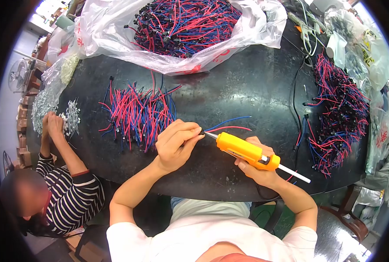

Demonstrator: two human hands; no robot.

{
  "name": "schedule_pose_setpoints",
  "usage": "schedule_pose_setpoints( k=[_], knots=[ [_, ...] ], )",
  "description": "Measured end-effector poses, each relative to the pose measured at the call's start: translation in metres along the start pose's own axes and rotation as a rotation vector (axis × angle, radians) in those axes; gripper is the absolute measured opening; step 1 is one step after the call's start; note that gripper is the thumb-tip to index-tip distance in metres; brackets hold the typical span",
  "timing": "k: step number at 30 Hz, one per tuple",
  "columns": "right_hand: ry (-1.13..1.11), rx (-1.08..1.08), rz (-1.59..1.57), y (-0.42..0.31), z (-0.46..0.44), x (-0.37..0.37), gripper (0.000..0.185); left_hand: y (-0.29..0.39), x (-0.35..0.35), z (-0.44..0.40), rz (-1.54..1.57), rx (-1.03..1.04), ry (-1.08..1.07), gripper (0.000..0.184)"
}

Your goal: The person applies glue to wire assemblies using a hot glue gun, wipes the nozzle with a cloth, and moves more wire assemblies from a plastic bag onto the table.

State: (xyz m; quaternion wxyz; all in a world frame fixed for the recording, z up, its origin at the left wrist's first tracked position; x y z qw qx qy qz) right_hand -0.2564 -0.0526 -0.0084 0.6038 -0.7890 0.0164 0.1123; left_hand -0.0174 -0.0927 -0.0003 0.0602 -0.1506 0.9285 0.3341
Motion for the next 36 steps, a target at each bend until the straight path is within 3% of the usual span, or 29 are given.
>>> schedule_pose_setpoints(
  k=[36],
  knots=[
    [0.028,-0.06,-0.008,0.0011,0.0009,-0.0003,0.011,0.0009,-0.0008,-0.0002,-0.022,-0.026,-0.025,0.02]
  ],
)
Point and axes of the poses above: each hand's wrist, its own z-axis away from the middle knuckle, its own x-axis out of the palm, y = z × x, the point moved 3 cm from there along -z, towards the middle knuckle, and after that the axes turned 14 degrees about y, right-handed, at the moved point
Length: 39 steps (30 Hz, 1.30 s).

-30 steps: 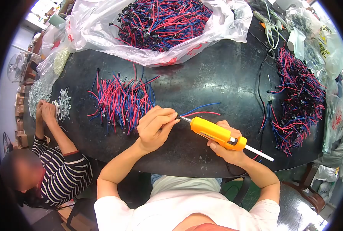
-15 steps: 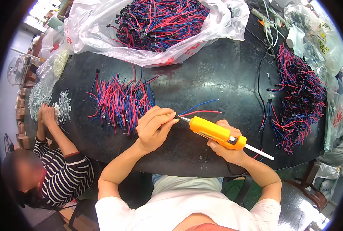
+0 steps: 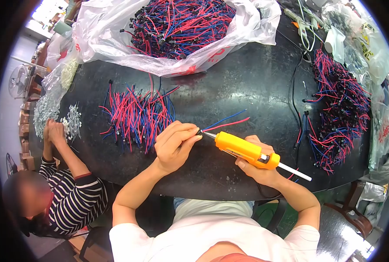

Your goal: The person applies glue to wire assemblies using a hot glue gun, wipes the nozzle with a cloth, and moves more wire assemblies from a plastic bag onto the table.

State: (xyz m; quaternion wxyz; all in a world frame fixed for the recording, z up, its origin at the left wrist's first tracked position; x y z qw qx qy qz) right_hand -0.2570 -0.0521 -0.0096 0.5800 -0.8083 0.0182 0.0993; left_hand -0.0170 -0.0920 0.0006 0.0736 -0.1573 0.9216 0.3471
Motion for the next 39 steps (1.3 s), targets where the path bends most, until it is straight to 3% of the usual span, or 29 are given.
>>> schedule_pose_setpoints(
  k=[39],
  knots=[
    [-0.021,-0.041,-0.012,-0.0001,-0.0001,-0.001,0.013,-0.0009,0.0012,0.0023,0.017,-0.005,-0.018,0.013]
  ],
)
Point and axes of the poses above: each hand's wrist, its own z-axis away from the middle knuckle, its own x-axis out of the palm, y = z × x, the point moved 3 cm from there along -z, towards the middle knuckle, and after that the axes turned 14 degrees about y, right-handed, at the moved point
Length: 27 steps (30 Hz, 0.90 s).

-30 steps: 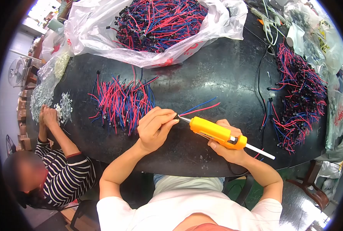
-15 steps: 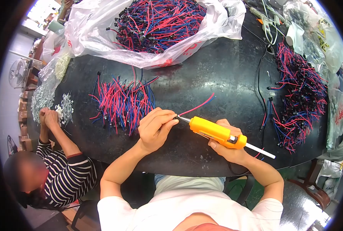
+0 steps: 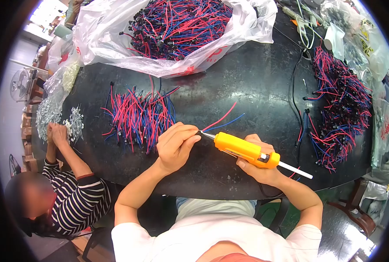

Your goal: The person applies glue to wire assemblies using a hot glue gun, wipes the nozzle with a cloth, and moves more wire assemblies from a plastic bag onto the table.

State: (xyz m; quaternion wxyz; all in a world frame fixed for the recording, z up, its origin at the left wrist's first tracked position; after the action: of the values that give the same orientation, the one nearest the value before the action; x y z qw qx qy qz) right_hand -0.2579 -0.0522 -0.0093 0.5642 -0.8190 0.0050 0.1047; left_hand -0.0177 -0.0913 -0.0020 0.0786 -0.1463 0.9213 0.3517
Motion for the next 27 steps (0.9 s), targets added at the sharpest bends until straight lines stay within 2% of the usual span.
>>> schedule_pose_setpoints(
  k=[27],
  knots=[
    [0.058,-0.115,0.012,0.002,0.0003,0.0038,0.017,-0.0002,-0.0024,-0.0004,-0.015,-0.056,0.057,0.016]
  ],
)
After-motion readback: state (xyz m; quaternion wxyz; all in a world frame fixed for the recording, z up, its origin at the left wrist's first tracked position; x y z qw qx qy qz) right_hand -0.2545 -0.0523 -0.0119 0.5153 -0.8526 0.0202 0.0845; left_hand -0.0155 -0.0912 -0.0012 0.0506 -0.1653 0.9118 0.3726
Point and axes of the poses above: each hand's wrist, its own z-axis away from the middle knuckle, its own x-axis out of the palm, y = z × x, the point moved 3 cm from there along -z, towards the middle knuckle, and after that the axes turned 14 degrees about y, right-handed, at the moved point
